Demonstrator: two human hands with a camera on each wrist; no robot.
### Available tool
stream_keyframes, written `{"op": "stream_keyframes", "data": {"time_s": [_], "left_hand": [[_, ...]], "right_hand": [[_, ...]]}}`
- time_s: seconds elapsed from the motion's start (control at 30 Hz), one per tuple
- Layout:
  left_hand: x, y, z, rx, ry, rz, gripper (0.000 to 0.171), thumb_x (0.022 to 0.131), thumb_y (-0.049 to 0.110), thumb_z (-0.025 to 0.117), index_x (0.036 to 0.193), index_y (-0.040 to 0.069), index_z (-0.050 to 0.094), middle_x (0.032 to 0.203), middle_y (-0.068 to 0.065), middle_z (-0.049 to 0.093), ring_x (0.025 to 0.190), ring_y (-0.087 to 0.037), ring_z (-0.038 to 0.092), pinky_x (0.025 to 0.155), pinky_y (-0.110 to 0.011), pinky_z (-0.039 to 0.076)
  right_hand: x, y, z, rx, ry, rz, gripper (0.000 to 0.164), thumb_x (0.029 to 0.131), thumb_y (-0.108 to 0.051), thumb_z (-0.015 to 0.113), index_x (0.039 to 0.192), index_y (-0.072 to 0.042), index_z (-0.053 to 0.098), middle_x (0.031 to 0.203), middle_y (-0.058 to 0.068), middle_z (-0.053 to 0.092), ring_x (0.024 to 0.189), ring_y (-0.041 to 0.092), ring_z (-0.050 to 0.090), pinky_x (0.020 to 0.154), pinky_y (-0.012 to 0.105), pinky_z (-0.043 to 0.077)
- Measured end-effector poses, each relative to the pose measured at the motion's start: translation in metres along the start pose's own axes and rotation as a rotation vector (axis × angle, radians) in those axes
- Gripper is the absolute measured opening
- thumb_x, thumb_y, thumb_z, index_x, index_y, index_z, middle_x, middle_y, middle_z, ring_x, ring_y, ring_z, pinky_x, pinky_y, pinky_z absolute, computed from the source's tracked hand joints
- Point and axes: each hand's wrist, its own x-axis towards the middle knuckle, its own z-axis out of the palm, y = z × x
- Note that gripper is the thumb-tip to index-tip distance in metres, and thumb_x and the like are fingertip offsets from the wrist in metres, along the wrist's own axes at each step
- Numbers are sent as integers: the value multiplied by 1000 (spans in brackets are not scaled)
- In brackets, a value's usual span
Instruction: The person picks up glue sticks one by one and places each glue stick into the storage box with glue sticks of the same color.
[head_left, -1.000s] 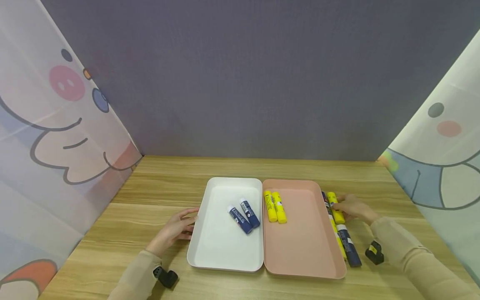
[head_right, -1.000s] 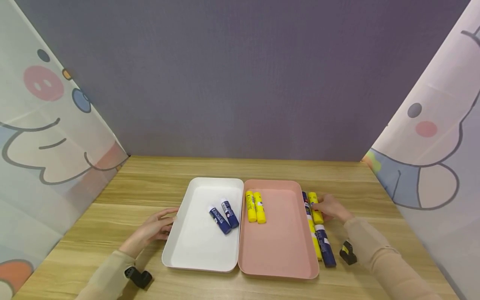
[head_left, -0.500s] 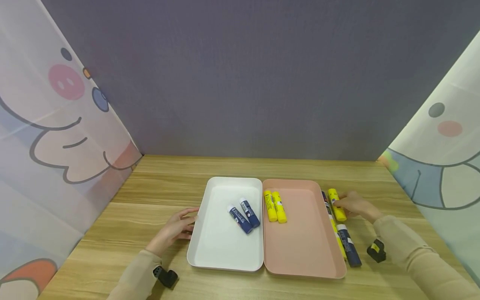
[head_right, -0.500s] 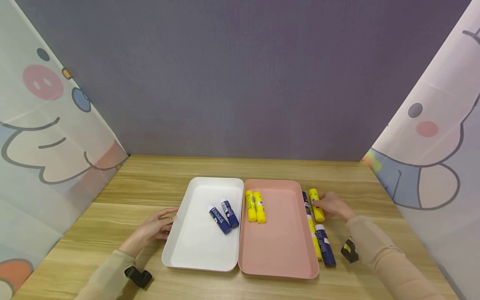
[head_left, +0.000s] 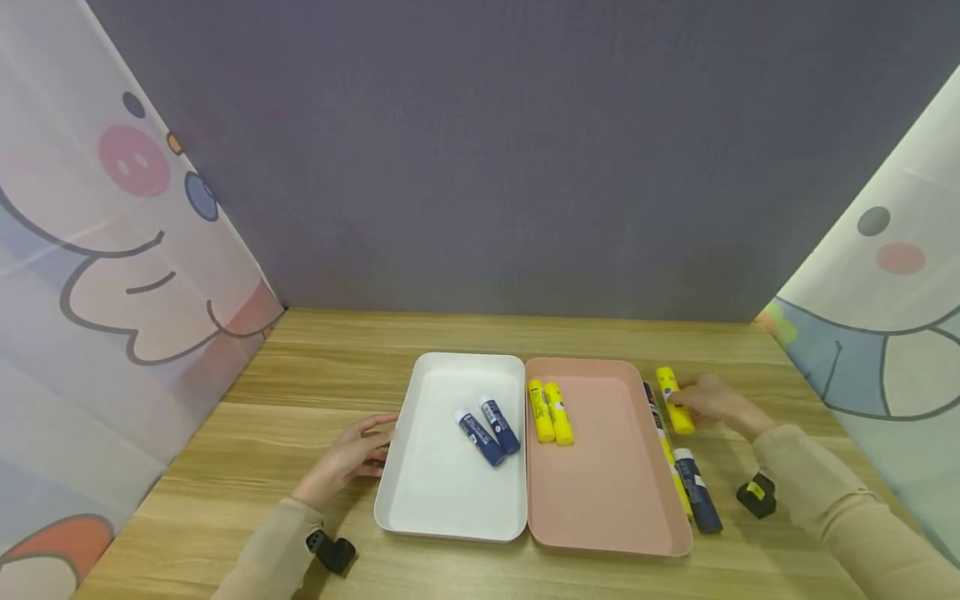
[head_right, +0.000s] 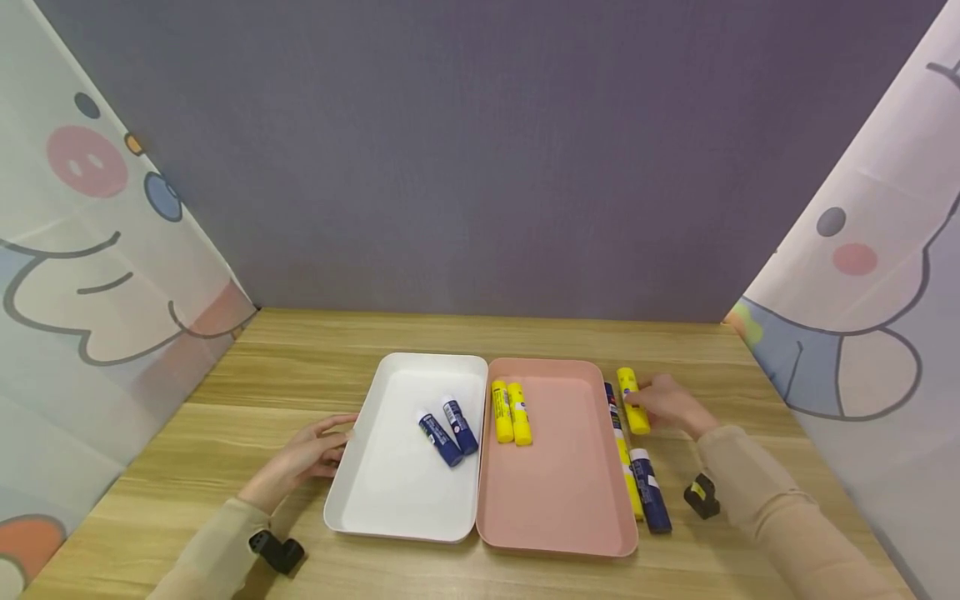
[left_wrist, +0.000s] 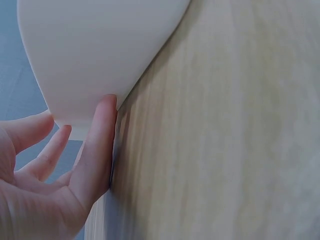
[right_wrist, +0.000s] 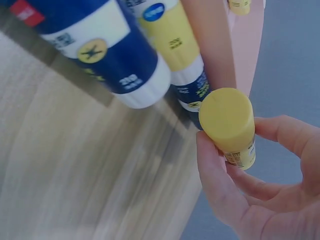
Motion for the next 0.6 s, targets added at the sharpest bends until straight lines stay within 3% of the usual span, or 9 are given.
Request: {"op": "stream_keyframes", "data": {"time_s": [0.13, 0.37, 0.6], "left_hand": [[0, 0, 0, -1, 3, -4, 50, 90, 21, 52, 133, 3, 35, 95, -8, 60, 71, -17, 61, 57, -30, 50], [0, 1, 0, 3, -3, -5, 49, 90, 20, 51, 133, 3, 35, 94, -7, 61, 71, -17, 61, 57, -29, 49], [0, 1, 0, 3, -2, -5, 49, 90, 20, 51, 133, 3, 35, 94, -8, 61, 71, -17, 61, 57, -30, 50]], "right_hand": [[-1, -5, -1, 7, -10, -12, 62, 85, -15, 51, 122, 28, 23, 86, 19, 52, 66, 15, 53, 63, 35, 51], [-4, -19, -2, 37, -29, -14, 64, 86, -14, 51, 123, 27, 20, 98, 29, 51, 74, 20, 56, 67, 37, 51], [-6, -30, 1, 43, -37, -11, 62, 86, -16, 51, 125, 23, 23, 100, 26, 51, 79, 22, 54, 69, 36, 50]]}}
